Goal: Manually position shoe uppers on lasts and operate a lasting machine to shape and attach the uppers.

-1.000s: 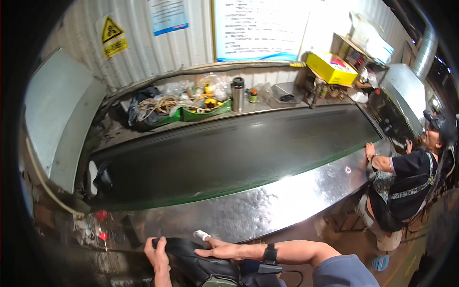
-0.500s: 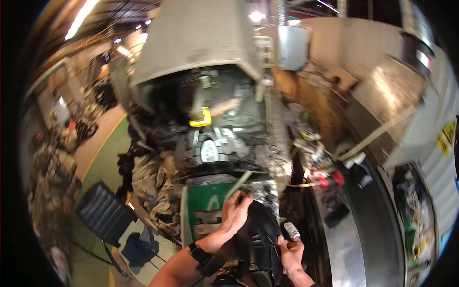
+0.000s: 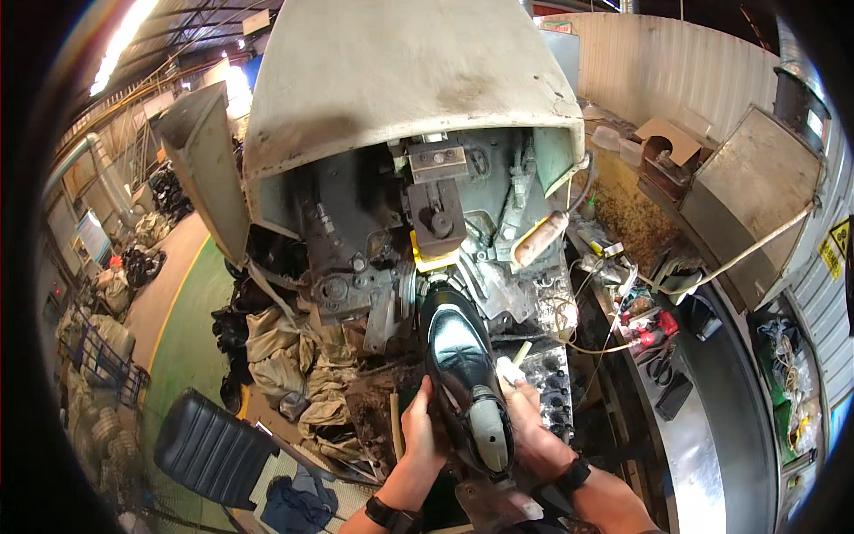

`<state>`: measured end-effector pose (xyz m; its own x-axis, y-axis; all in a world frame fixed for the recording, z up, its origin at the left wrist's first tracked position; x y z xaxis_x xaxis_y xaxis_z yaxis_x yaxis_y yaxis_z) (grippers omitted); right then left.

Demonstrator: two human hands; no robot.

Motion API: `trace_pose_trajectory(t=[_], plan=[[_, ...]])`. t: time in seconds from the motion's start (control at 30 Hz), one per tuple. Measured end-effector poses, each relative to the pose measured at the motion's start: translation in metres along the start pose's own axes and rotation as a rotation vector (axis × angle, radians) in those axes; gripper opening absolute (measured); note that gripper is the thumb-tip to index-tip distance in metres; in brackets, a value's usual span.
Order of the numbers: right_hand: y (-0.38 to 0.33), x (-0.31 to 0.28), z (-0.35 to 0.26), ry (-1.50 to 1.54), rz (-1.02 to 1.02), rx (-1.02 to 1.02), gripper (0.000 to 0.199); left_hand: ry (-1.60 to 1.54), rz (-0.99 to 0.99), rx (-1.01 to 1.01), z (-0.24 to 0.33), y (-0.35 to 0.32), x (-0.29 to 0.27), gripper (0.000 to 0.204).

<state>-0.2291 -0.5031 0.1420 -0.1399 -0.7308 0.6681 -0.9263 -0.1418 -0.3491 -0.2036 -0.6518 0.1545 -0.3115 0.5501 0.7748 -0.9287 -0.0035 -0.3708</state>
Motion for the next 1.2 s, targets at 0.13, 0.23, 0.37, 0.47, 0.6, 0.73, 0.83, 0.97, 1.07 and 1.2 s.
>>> trace_pose_trajectory(t=[0.13, 0.23, 0.37, 0.47, 0.6, 0.73, 0.83, 0.97, 1.07, 1.2], plan=[[0.041, -0.005, 0.016, -0.045, 0.159, -0.025, 0.041, 0.004, 0.114, 0.042, 0.003, 0.038, -0.030, 0.036], [0.066, -0.016, 0.021, -0.105, 0.190, -0.093, 0.055, 0.035, 0.163, 0.005, 0.003, 0.057, -0.035, 0.040], [0.071, -0.002, 0.018, -0.116, 0.278, -0.078, 0.053, -0.060, 0.147, -0.039, 0.001, 0.078, -0.047, 0.041], [0.077, -0.007, 0.019, -0.097, 0.275, -0.056, 0.045, -0.182, 0.114, -0.042, 0.000, 0.079, -0.035, 0.034], [0.081, -0.012, 0.023, -0.064, 0.249, -0.010, 0.041, -0.224, 0.197, 0.039, -0.002, 0.085, -0.041, 0.027], [0.097, -0.026, 0.034, -0.013, 0.234, -0.034, 0.036, -0.138, 0.281, 0.175, -0.007, 0.096, -0.056, 0.015], [0.108, -0.024, 0.035, -0.009, 0.177, -0.091, 0.032, -0.019, 0.247, 0.317, -0.015, 0.112, -0.080, 0.016], [0.113, -0.023, 0.036, 0.109, 0.090, -0.110, 0.029, 0.090, 0.232, 0.417, -0.019, 0.118, -0.084, 0.023], [0.116, -0.025, 0.038, 0.104, 0.132, -0.044, 0.025, 0.036, 0.250, 0.352, -0.019, 0.116, -0.081, 0.018], [0.110, -0.020, 0.033, 0.054, 0.138, 0.061, 0.031, 0.011, 0.274, 0.234, -0.019, 0.115, -0.080, 0.020]])
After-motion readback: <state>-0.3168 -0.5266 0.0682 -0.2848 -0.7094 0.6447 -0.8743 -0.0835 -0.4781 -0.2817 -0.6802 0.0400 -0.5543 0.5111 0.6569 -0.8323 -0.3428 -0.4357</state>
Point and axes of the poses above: each hand's wrist, its own y-axis towards the middle knuckle, its own x-axis out of the palm, z = x × y, the point moved 5 cm from there along y, towards the middle knuckle, and after that the axes turned 5 degrees about -y, right-handed, at the moved point
